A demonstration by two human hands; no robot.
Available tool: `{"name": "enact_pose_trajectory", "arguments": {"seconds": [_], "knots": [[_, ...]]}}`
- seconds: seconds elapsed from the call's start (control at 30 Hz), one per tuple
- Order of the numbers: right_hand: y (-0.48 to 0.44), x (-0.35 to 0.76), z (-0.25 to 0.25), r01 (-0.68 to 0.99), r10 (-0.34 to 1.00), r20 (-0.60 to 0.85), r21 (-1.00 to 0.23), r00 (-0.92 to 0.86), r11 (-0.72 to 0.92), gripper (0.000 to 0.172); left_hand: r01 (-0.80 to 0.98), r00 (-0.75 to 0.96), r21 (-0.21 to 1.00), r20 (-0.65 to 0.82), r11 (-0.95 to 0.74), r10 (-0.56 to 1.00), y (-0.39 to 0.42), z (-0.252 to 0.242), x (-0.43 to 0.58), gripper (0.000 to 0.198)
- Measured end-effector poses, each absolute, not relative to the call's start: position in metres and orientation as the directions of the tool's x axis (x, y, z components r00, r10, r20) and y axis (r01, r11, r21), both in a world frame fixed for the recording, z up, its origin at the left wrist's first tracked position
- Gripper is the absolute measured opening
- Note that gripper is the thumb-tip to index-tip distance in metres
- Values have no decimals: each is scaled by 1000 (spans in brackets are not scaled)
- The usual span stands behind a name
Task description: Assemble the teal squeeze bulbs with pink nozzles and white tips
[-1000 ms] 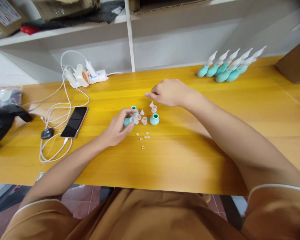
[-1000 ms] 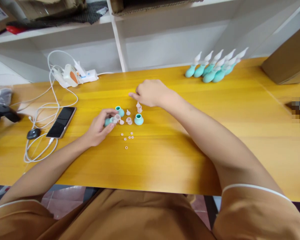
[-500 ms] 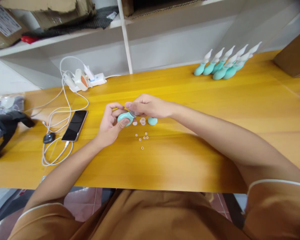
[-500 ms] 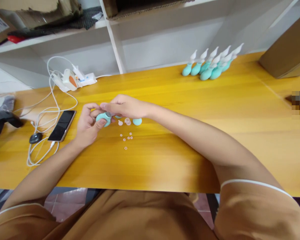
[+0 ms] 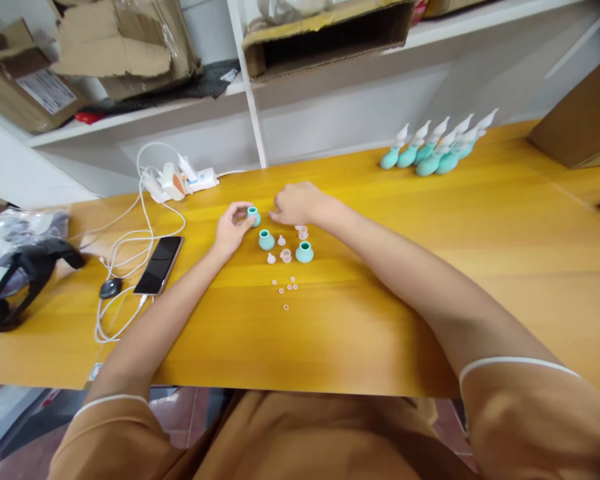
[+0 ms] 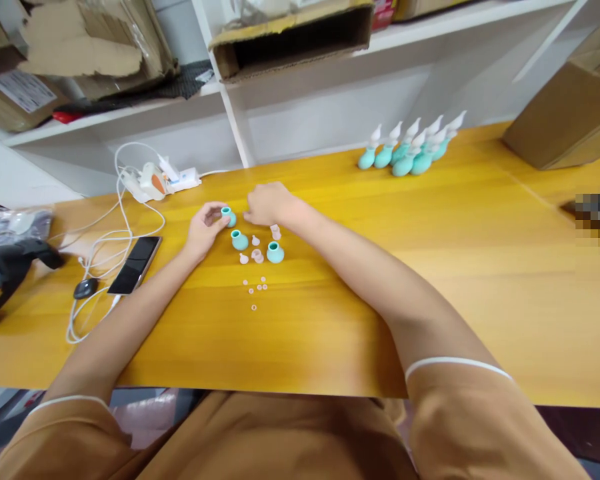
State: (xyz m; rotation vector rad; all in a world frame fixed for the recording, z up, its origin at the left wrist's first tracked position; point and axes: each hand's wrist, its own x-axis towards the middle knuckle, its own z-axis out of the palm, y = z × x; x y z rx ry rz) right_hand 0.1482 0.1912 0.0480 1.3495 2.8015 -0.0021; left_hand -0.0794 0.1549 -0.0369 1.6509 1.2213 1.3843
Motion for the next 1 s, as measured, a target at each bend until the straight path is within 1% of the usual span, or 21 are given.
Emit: {"name": "enact_pose_trajectory", "arguments": {"seconds": [0.1, 0.27, 0.4, 0.67, 0.73, 0.87, 0.97, 1.0], "knots": [[191, 145, 43, 763, 761, -76, 6, -644, 646, 57, 231, 40, 914, 335, -335, 941, 151, -45, -78, 54], [189, 150, 49, 742, 734, -128, -22, -667, 670, 55, 219, 105, 932, 273, -290, 956, 144, -44, -76, 46], [187, 151, 53, 738, 726, -160, -22, -669, 675, 53, 211, 146, 941, 238, -265, 960, 144, -42, -75, 48], [191, 159, 62, 712, 688, -188, -113, -701, 693, 52, 196, 171, 947, 222, -254, 960, 144, -39, -78, 50], [195, 169, 71, 728, 715, -136, -111, -686, 677, 51, 191, 175, 949, 218, -250, 960, 144, -39, -78, 50], [218, 212, 91, 781, 791, 72, -123, -608, 612, 39, 172, 178, 954, 213, -244, 961, 143, -39, -78, 45], [243, 263, 101, 863, 871, 229, -170, -436, 476, 32, 154, 178, 958, 215, -243, 960, 142, -38, -77, 42], [251, 281, 102, 887, 899, 246, -205, -362, 413, 32, 149, 177, 958, 217, -244, 960, 142, -37, -77, 41]]}}
